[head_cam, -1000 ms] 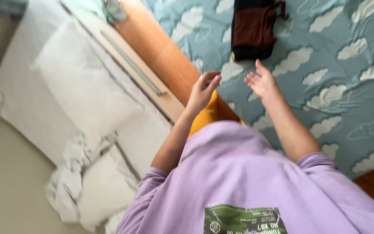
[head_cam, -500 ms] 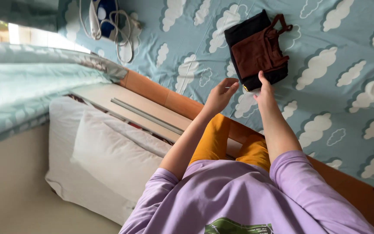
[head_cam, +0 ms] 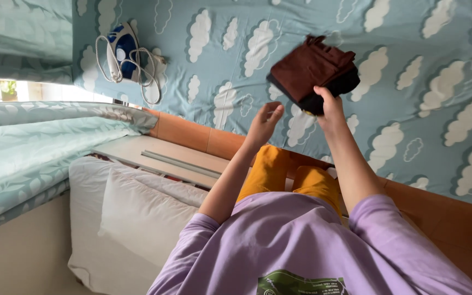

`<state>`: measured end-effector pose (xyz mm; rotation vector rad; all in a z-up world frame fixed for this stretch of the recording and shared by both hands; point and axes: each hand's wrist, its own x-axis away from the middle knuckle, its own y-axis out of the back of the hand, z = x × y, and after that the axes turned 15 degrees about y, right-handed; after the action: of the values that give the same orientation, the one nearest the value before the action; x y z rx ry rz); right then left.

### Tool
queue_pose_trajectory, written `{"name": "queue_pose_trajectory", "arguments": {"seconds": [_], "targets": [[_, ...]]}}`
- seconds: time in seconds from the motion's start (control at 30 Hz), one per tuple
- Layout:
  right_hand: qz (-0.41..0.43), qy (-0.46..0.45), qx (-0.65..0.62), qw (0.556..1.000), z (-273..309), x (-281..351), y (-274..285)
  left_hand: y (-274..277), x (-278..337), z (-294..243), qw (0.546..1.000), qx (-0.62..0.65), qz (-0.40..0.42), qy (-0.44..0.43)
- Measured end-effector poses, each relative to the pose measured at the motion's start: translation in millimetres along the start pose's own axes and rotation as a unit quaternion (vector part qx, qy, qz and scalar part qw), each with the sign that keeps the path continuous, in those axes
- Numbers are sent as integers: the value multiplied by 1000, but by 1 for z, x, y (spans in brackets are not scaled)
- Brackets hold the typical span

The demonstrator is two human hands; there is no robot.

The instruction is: Moving folded clothes and textiles from a bed into a cupboard.

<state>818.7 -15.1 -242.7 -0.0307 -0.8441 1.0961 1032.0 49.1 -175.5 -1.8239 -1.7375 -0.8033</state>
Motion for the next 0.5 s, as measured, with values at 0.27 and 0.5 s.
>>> {"name": "queue_pose_trajectory", "arguments": {"seconds": [0.27,0.5], "targets": [[17,42,59,997,151,168,39,-53,-9,0,996,-37,-66,-55],[41,102,15,994,206,259,108,-163,82,-24,903,134,376,162]]}}
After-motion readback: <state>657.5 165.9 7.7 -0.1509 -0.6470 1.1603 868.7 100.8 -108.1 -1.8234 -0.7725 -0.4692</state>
